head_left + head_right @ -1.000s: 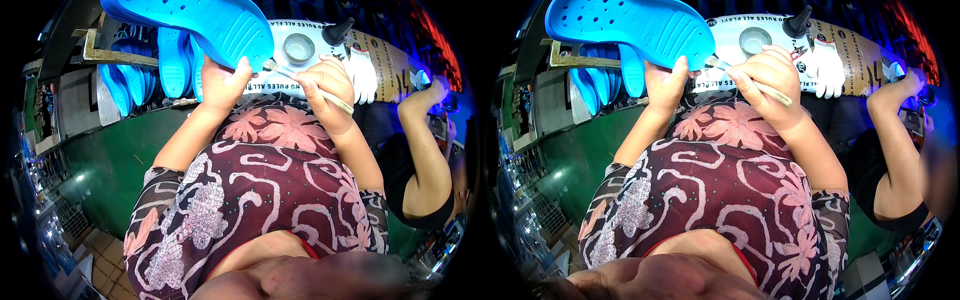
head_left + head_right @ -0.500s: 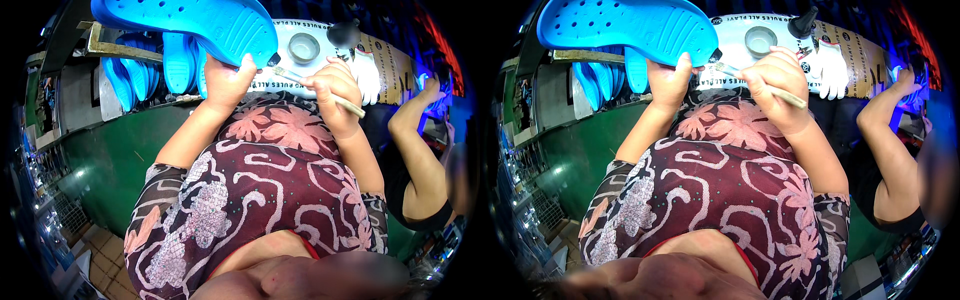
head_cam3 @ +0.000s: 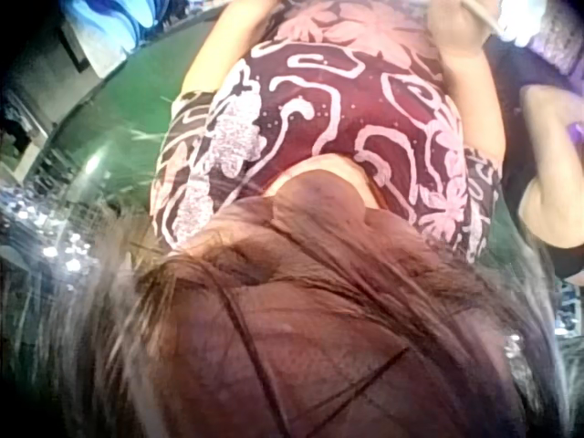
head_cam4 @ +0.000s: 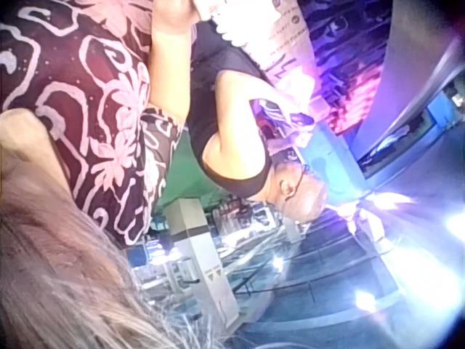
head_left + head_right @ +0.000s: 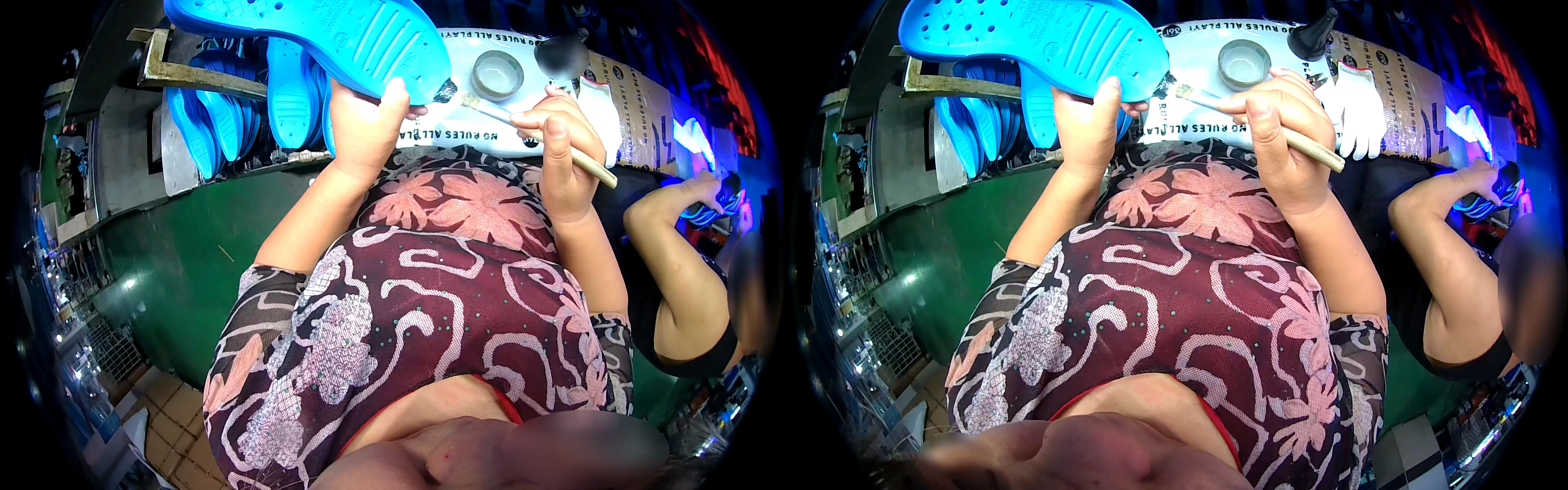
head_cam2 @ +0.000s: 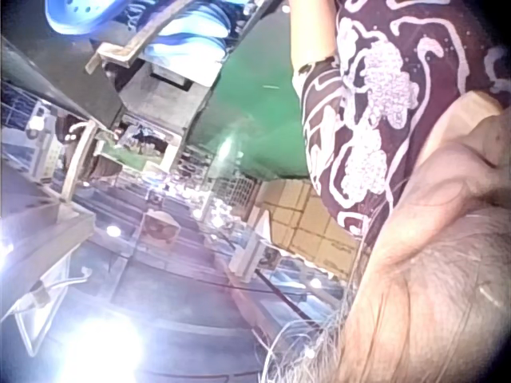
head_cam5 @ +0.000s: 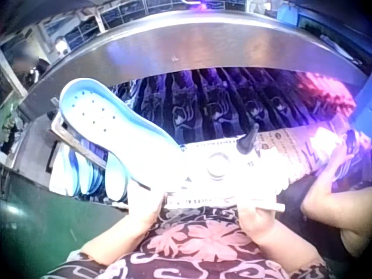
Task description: The person applies a liquid substance from a container onto the bottom of blue clogs using a brush and then places the clogs onto a rack.
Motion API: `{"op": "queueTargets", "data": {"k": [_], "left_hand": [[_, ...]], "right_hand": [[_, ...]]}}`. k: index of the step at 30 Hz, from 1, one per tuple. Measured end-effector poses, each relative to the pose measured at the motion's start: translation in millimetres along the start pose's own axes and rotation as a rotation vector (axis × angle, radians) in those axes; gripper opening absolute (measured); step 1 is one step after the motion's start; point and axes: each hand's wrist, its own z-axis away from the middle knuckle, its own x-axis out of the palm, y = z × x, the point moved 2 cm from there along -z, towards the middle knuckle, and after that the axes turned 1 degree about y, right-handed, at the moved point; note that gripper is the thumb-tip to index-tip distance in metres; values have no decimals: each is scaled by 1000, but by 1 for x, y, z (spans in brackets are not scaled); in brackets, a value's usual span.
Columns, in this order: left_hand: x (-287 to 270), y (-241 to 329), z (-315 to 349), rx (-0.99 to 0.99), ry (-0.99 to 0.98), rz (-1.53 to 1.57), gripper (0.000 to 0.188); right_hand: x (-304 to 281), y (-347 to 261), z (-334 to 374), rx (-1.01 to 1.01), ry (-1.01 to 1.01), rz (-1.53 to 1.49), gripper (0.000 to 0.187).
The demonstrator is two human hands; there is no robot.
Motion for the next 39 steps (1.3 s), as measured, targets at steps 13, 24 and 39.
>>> {"op": "queueTargets", "data": {"k": [13, 24, 39], "left_hand": [[-7, -7, 0, -58, -80, 35, 42], [-9, -12, 5, -20, -61, -68, 36], [-3, -9, 7, 29, -60, -134, 29]], "right_hand": [[2, 2, 1, 126, 84, -51, 25], [0, -1, -5, 20, -14, 72, 12], [10, -5, -5, -111, -140, 174, 9]]}}
